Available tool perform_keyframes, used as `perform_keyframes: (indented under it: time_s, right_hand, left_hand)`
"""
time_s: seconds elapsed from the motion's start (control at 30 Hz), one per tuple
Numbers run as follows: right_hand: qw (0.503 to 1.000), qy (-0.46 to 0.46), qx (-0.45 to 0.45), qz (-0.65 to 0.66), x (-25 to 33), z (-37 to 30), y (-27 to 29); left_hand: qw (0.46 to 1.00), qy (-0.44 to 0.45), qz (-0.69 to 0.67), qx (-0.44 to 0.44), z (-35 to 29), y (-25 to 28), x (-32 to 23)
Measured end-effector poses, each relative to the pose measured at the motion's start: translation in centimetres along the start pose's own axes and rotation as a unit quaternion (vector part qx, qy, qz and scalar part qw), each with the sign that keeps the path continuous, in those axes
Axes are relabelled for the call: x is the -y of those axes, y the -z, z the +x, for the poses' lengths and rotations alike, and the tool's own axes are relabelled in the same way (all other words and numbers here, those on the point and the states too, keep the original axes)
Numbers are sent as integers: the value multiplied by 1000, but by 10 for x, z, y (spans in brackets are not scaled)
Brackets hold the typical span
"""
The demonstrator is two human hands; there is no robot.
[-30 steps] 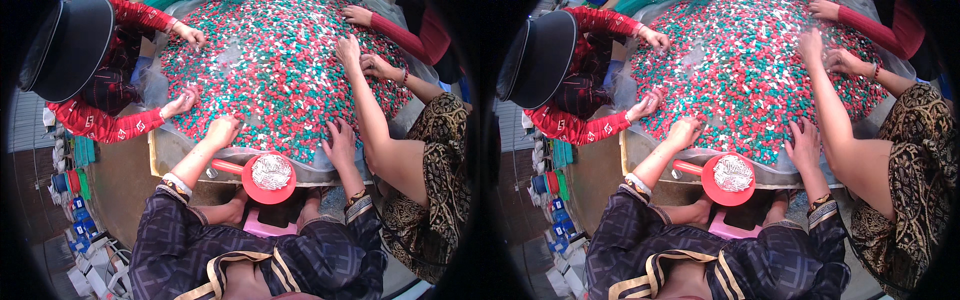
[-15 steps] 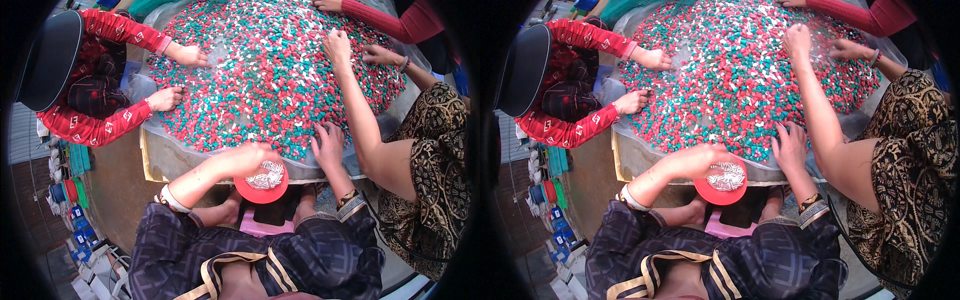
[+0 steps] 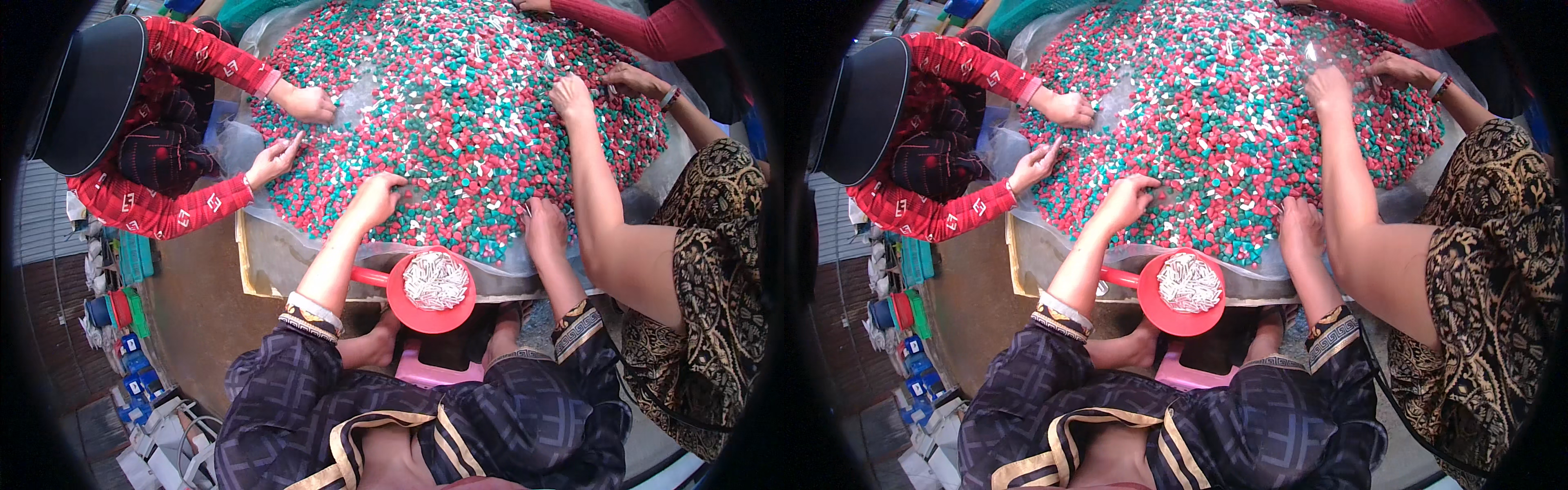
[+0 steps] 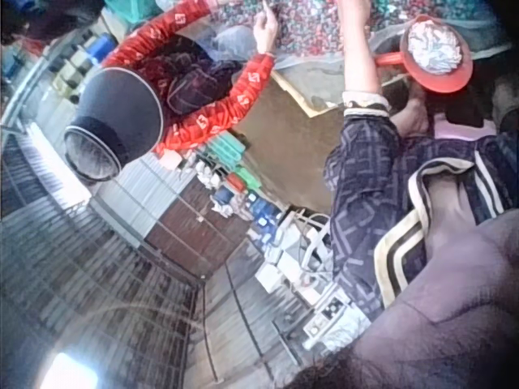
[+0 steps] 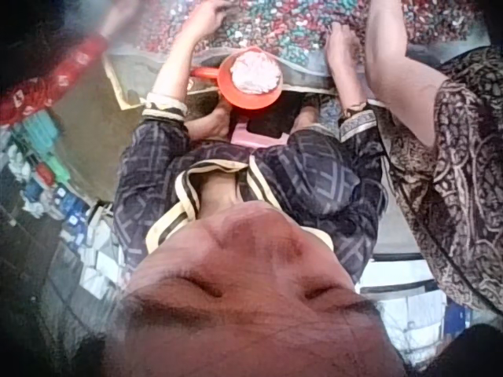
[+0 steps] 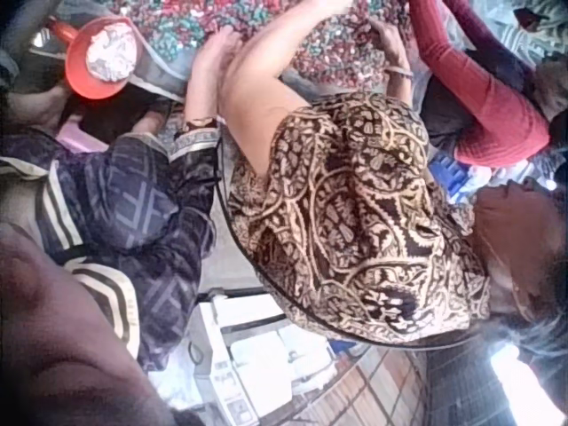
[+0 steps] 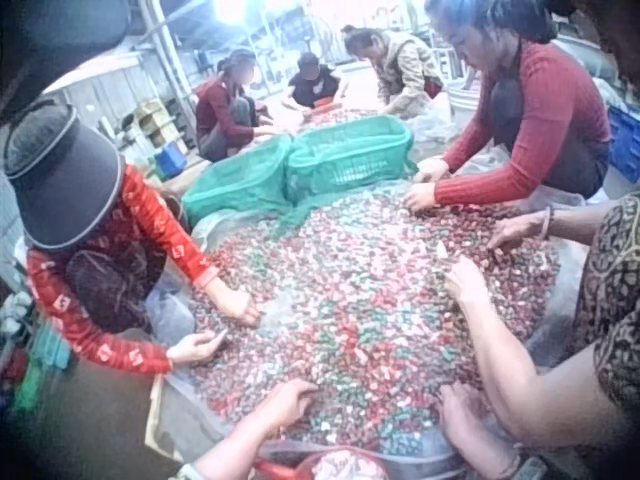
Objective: The person sits at a table with others and sorts a large pile of red, green, and white bottle caps by hand. They pick up individual caps and place them into a red scoop or container.
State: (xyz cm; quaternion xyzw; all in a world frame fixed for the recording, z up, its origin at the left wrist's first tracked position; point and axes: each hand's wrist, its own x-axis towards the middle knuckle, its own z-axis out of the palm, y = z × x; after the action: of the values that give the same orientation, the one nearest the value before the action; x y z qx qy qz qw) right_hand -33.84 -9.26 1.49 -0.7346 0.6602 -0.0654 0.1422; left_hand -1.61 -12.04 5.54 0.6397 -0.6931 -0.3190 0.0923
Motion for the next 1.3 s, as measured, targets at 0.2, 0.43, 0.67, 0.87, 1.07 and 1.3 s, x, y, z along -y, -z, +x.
perform_keyframes:
  time_s: [0.2, 0.43, 0.67, 0.87, 1.07, 1.3]
  right_hand:
    - [994, 6, -30, 102, 2, 6, 11]
    - [686, -186, 101, 696, -18, 8, 21]
    - [523, -206, 48, 826, -17, -5, 31]
    - [612, -222, 123, 749, -32, -5, 14]
    - [913, -4, 13, 407, 19, -1, -7]
    - [991, 113, 68, 37, 47, 10, 6]
  left_hand:
    - [991, -127, 28, -17, -6, -21, -29]
    - [978, -189, 80, -28, 0, -41, -32]
    - [980, -188, 63, -35, -5, -51, -18]
    - [935, -24, -353, 10, -7, -47, 14]
    - [987, -121, -83, -70, -9, -48, -13]
    - [982, -59, -180, -20, 1, -55, -17]
